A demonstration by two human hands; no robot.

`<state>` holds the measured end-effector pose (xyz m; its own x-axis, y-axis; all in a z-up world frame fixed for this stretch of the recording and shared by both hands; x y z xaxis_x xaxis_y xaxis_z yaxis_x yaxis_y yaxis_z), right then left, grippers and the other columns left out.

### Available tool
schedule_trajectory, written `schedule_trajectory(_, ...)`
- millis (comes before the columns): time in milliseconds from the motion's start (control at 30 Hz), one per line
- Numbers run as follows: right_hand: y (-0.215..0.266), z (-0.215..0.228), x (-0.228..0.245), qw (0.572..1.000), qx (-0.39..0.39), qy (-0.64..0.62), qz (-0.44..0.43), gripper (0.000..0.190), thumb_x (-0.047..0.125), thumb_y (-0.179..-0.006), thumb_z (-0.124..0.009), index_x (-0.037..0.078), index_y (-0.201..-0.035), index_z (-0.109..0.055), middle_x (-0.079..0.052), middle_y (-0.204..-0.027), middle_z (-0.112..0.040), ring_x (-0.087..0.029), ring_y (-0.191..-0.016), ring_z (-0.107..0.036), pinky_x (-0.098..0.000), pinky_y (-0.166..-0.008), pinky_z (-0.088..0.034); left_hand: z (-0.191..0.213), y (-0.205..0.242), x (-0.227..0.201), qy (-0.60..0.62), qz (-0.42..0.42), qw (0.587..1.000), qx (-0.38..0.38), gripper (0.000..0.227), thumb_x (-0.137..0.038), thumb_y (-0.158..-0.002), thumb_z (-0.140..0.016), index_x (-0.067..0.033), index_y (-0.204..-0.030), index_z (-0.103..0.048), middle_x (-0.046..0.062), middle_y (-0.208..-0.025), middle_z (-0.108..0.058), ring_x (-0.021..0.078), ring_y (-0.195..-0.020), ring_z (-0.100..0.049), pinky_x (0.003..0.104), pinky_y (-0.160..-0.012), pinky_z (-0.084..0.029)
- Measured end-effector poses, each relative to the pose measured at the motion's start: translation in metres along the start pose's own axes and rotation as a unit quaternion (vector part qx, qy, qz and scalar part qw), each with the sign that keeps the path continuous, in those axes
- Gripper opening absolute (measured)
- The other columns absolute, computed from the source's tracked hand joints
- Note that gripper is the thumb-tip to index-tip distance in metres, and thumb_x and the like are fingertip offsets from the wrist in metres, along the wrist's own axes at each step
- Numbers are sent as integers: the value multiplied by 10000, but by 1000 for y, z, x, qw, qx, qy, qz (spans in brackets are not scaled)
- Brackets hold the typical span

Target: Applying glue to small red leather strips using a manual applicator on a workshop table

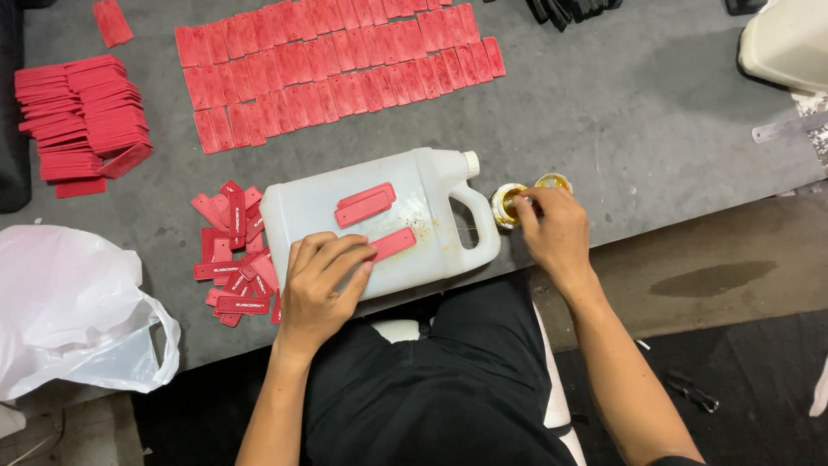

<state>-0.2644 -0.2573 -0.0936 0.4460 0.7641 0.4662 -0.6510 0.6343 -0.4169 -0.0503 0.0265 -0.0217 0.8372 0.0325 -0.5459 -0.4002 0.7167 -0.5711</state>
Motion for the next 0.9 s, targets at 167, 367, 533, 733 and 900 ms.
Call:
schedule_trajectory(167, 0, 20, -9, 967, -9, -117, -227, 88, 185, -997, -792, 122, -936, -799, -55, -664, -668, -169, -648, -610, -347, -648, -511, -2, 2, 0, -4, 4, 1000, -2, 103, -172, -945, -733, -172, -1036, -780, 3, -1067, -760, 237, -922, -635, 370, -888, -478)
schedule_trajectory(367, 10, 45, 4, 920, -80, -268, -274, 69, 94, -1048, -719, 54, -1004, -754, -71, -709, -679, -84, -631, -574, -218, -613, -479, -3, 2, 1, -6, -5, 1000, -6, 107, -155, -938, -727, -159, -1032, -779, 13, -1037, -748, 245, -916, -637, 378, -883, -484)
schedule_trajectory(533, 27, 49, 24, 997, -58, -46, -25, 31, 56, -1008, -801, 69, -1036, -798, -81, -787, -731, -239, -693, -680, -327, -656, -536, -4, 5, 3, -2, -5, 1000, -13, 127, -134, -925, -732, -143, -1041, -785, 25, -1007, -740, 256, -904, -642, 387, -878, -495)
schedule_trajectory(733, 23, 72, 47, 995, 41, -49, -74, 28, 6, -944, -797, 33, -955, -795, -114, -789, -746, -302, -711, -724, -366, -659, -577, -4, 6, 4, -8, -9, 999, -29, 139, -136, -947, -695, -120, -1056, -780, 42, -961, -700, 258, -892, -626, 389, -882, -488)
schedule_trajectory(900, 17, 131, 53, 930, -176, -264, -185, 55, 6, -1151, -669, -34, -1182, -690, -129, -1049, -696, -180, -833, -685, -236, -752, -576, 5, -3, -9, -15, -6, 1000, 1, 124, -66, -915, -689, -54, -1031, -731, 53, -972, -673, 274, -899, -615, 410, -860, -445)
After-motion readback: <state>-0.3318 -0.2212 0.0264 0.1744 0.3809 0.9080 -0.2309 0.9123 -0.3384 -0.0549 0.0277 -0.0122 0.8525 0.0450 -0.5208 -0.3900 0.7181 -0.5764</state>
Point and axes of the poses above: each hand's wrist, its own y-axis away from the middle knuckle, its own z-axis out of the back of the hand, x = y × z, the point moved 3 cm from there along -y, towards the middle knuckle
